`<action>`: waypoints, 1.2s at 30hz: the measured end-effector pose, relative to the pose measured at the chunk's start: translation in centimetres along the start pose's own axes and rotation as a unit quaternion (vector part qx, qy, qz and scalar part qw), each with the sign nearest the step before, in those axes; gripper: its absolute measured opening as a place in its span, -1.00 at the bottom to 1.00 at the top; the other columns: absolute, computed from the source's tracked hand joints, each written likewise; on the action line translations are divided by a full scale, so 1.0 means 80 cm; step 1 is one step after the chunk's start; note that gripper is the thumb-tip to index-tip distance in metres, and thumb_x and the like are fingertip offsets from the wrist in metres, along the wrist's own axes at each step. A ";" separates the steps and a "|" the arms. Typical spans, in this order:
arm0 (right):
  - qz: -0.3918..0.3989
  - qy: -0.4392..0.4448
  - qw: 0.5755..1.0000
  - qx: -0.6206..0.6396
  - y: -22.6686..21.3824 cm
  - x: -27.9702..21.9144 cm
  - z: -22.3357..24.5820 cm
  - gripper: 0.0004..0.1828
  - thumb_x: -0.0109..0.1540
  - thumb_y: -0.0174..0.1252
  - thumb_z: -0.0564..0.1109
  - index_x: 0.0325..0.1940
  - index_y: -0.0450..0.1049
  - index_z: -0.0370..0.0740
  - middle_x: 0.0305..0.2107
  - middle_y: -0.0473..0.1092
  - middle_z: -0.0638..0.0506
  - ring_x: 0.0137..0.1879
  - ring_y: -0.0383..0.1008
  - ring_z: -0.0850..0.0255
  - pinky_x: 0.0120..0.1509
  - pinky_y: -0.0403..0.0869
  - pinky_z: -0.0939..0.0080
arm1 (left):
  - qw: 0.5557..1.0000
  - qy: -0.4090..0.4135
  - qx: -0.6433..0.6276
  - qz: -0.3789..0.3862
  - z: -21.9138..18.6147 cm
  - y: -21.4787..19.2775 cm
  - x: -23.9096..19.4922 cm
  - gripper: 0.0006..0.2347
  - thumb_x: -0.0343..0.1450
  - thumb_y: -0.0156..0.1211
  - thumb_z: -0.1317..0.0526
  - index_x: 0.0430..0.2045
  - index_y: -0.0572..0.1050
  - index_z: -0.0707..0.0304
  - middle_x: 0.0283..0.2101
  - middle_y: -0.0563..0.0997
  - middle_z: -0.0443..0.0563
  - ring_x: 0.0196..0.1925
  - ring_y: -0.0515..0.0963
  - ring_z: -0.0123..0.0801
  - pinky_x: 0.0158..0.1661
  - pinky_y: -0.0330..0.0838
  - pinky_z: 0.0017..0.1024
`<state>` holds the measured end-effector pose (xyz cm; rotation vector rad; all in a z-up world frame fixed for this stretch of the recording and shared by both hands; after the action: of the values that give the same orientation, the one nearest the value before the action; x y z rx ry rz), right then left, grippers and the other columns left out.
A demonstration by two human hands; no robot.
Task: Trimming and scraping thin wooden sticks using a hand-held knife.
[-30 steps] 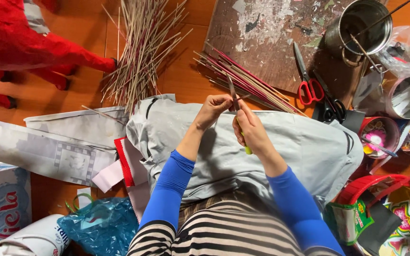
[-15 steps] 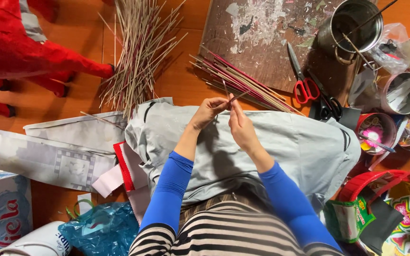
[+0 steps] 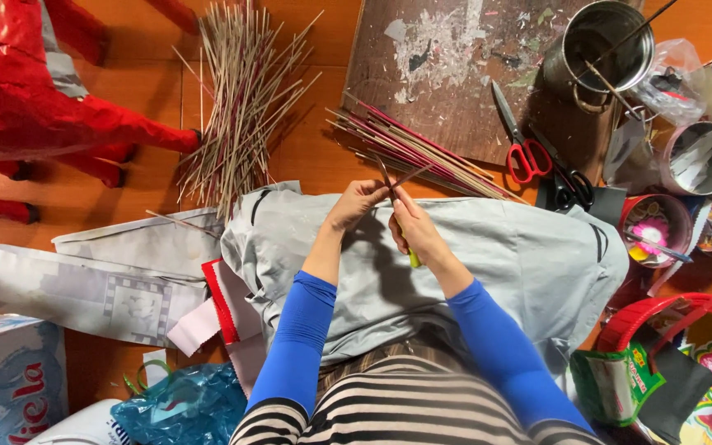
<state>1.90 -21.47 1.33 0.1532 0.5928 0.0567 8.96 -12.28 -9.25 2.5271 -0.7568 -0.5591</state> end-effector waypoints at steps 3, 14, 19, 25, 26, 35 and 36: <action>0.023 -0.011 0.999 0.040 0.003 0.011 -0.019 -0.45 0.45 -0.19 -0.01 0.56 0.09 0.08 -0.64 0.20 0.12 -0.69 0.15 0.39 -0.67 0.20 0.35 | 1.000 -0.021 0.011 -0.008 0.017 -0.010 0.007 -0.79 0.51 0.28 0.18 -0.16 0.64 0.39 -0.18 0.68 -0.09 -0.08 0.59 -0.50 0.01 0.45 -0.43; 0.042 0.017 0.990 0.135 -0.005 -0.004 0.001 -0.51 0.48 -0.21 0.04 0.51 0.14 0.03 -0.59 0.19 0.13 -0.67 0.11 0.40 -0.66 0.14 0.37 | 0.999 -0.014 0.033 -0.002 0.007 0.006 0.006 -0.79 0.49 0.29 0.16 -0.22 0.65 0.38 -0.29 0.64 -0.16 -0.23 0.51 -0.57 -0.13 0.41 -0.52; 0.023 0.036 0.996 0.077 -0.008 -0.007 0.002 -0.50 0.46 -0.19 0.04 0.50 0.16 0.01 -0.58 0.20 0.15 -0.67 0.10 0.40 -0.66 0.14 0.36 | 0.999 -0.008 0.043 -0.018 -0.008 0.007 0.000 -0.80 0.47 0.31 0.16 -0.24 0.66 0.37 -0.36 0.60 -0.21 -0.30 0.44 -0.61 -0.21 0.36 -0.55; 0.029 0.011 0.999 0.041 -0.013 -0.009 0.016 -0.52 0.45 -0.19 0.04 0.48 0.16 0.06 -0.61 0.19 0.12 -0.66 0.11 0.40 -0.66 0.18 0.37 | 0.999 0.000 0.038 -0.030 -0.019 0.008 -0.003 -0.81 0.46 0.32 0.17 -0.25 0.66 0.35 -0.34 0.65 -0.19 -0.30 0.49 -0.61 -0.21 0.39 -0.56; 0.059 0.025 0.992 0.107 -0.012 -0.009 0.015 -0.55 0.46 -0.20 0.05 0.45 0.15 0.04 -0.61 0.18 0.12 -0.66 0.11 0.40 -0.66 0.16 0.38 | 0.999 0.001 0.032 -0.029 -0.024 0.007 -0.003 -0.82 0.45 0.32 0.18 -0.27 0.66 0.35 -0.36 0.65 -0.17 -0.32 0.51 -0.60 -0.23 0.41 -0.55; 0.092 0.049 0.986 0.132 0.006 -0.021 0.024 -0.61 0.46 -0.21 0.07 0.36 0.22 0.02 -0.61 0.16 0.15 -0.67 0.08 0.41 -0.66 0.13 0.40 | 0.997 0.024 0.062 -0.032 -0.020 0.006 -0.004 -0.83 0.48 0.31 0.20 -0.37 0.69 0.38 -0.47 0.59 -0.16 -0.41 0.44 -0.61 -0.35 0.31 -0.57; 0.077 0.049 0.991 0.101 0.005 -0.021 0.022 -0.60 0.45 -0.21 0.07 0.37 0.23 0.05 -0.61 0.15 0.15 -0.68 0.08 0.41 -0.66 0.14 0.40 | 0.996 0.027 0.071 -0.037 -0.019 0.005 -0.006 -0.82 0.49 0.31 0.20 -0.39 0.68 0.38 -0.48 0.59 -0.15 -0.41 0.44 -0.61 -0.36 0.30 -0.57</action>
<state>1.50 -21.46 3.77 0.3951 0.6836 0.1554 9.20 -11.89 -7.64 2.6986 -0.7080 -0.4754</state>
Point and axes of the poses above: each hand's wrist, its own x-axis towards the middle knuckle, its own y-axis out of the palm, z = x × y, the point moved 10 cm from there along x, towards the middle knuckle
